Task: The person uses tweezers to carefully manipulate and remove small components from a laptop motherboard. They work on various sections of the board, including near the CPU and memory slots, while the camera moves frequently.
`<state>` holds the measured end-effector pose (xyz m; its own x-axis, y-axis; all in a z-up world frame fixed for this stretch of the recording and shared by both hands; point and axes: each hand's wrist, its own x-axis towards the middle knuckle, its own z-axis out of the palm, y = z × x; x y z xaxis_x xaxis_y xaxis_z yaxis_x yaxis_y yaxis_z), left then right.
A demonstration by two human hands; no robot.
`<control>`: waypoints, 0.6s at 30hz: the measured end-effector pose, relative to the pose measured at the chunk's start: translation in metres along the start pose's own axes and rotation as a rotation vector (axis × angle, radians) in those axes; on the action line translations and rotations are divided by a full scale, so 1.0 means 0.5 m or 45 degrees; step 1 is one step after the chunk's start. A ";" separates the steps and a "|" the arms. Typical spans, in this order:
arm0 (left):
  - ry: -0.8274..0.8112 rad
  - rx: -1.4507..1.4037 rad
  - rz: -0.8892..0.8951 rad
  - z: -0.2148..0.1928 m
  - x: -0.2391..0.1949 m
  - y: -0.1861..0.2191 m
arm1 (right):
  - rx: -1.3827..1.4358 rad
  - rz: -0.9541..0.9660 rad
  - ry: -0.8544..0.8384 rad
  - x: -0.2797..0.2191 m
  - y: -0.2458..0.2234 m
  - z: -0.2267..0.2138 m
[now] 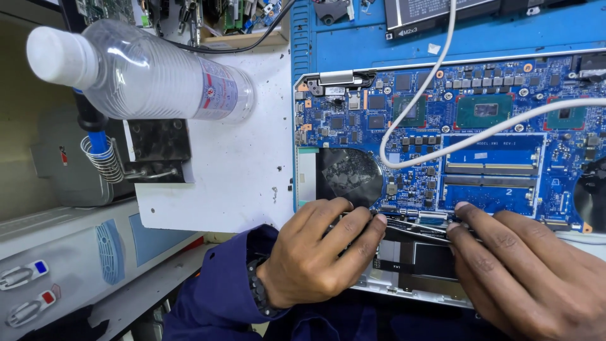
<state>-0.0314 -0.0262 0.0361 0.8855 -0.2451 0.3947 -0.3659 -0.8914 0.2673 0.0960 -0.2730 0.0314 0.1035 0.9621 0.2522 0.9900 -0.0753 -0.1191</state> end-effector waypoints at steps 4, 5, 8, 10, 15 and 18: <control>0.012 -0.080 -0.072 0.005 -0.008 0.004 | 0.123 0.081 0.108 -0.006 -0.012 0.013; 0.011 -0.078 -0.072 0.001 -0.005 0.001 | 0.124 0.080 0.110 -0.009 -0.015 0.015; 0.004 -0.129 -0.091 -0.008 0.001 -0.003 | 0.128 0.125 0.112 -0.016 -0.023 0.023; 0.008 -0.116 -0.098 -0.010 0.004 -0.005 | 0.131 0.092 0.112 -0.018 -0.024 0.027; 0.014 -0.122 -0.114 -0.005 0.003 -0.008 | 0.122 -0.016 -0.002 -0.033 -0.024 0.039; 0.032 -0.136 -0.117 -0.003 0.002 -0.011 | 0.148 0.017 -0.010 -0.026 -0.027 0.029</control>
<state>-0.0292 -0.0210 0.0363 0.9099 -0.1533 0.3854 -0.3129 -0.8637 0.3952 0.0800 -0.2805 0.0157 0.1158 0.9633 0.2424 0.9706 -0.0579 -0.2334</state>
